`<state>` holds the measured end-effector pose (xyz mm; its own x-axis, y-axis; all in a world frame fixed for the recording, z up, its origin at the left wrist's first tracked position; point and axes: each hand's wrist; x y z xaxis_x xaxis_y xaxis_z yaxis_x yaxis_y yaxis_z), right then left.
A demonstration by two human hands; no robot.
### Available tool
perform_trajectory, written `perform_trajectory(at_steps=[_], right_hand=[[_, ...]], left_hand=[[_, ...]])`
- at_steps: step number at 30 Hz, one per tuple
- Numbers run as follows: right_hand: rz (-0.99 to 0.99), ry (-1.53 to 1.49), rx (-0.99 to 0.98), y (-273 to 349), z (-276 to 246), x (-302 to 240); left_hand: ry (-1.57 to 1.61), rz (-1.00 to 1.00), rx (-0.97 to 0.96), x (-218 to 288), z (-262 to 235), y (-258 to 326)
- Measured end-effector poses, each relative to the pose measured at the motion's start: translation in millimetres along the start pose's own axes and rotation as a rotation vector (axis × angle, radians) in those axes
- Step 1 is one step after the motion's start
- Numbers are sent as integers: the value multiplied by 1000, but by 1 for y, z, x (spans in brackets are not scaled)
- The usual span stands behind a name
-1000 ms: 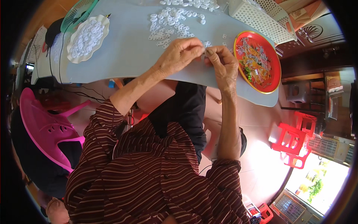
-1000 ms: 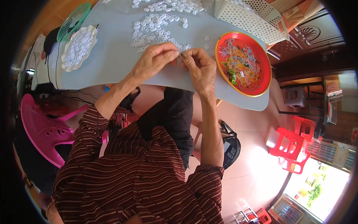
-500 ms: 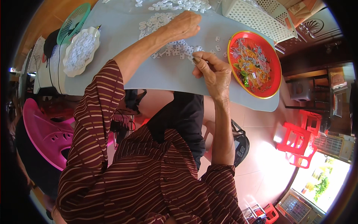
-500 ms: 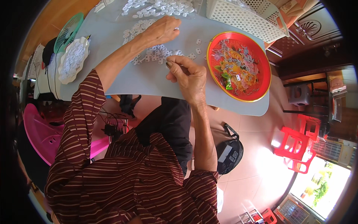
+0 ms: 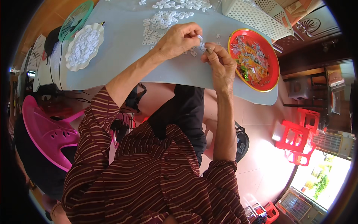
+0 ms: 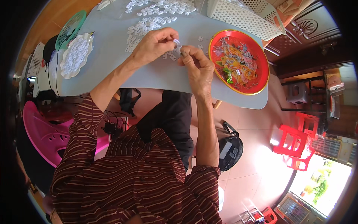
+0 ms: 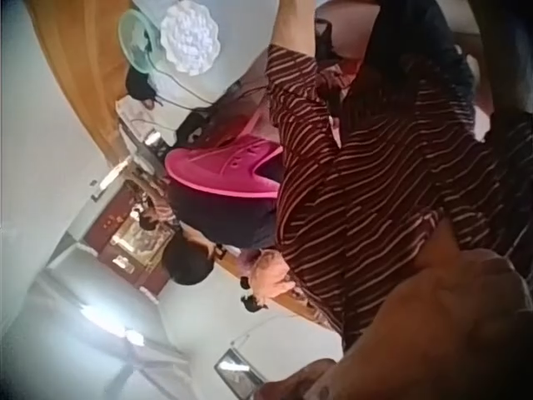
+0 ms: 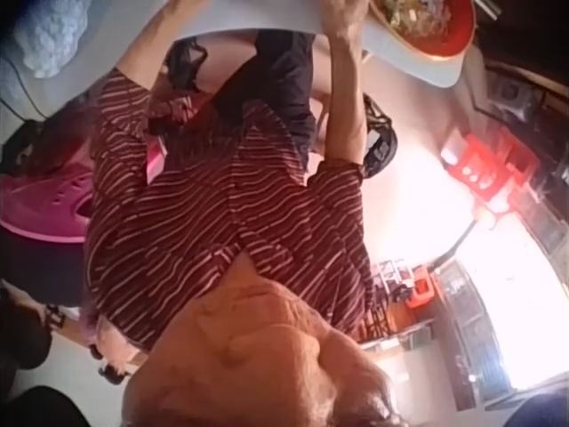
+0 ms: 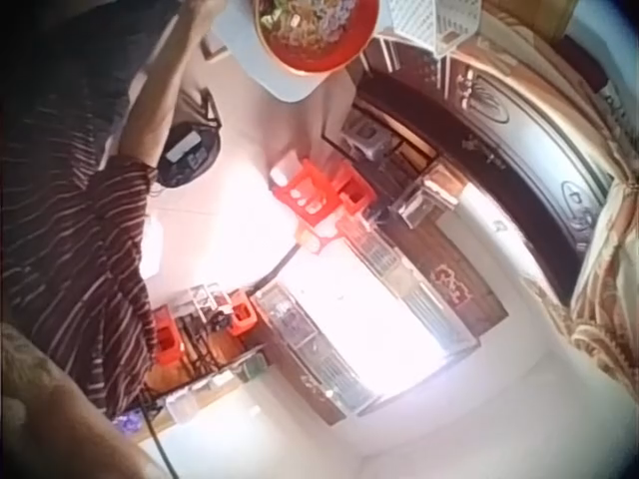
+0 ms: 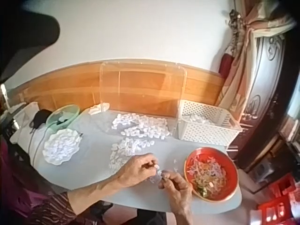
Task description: Assembling small white plastic components by hand on a workbench.
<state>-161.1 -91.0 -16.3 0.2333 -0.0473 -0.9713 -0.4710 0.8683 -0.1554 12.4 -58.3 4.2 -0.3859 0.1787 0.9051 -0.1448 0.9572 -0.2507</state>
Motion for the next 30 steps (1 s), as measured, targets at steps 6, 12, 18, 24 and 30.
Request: perform_trajectory(at_steps=[6,12,18,24,30], right_hand=[[-2,-51,-13,-2,3,-1],[-57,-57,-26,-3,2,3],[2,-33,39,1,1,-3],[-91,-4,-17,0,5,-2],[-101,95,-40,-1,4,-3]], left_hand=[[59,23,60,12,16,23],[-149,-9,-73,13,7,22],[237,-299,-128,13,-2,19],[467,-363,-141,15,-5,14],[453,-346,-132,17,-2,13]])
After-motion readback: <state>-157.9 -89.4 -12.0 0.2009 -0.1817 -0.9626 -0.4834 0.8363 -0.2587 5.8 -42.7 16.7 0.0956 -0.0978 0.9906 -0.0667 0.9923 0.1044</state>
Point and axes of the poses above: each hand's wrist, its own y-axis away from the middle knuckle, its own z-axis out of the palm, x = y × z, and after that the axes turned 1 degree about x, right-handed
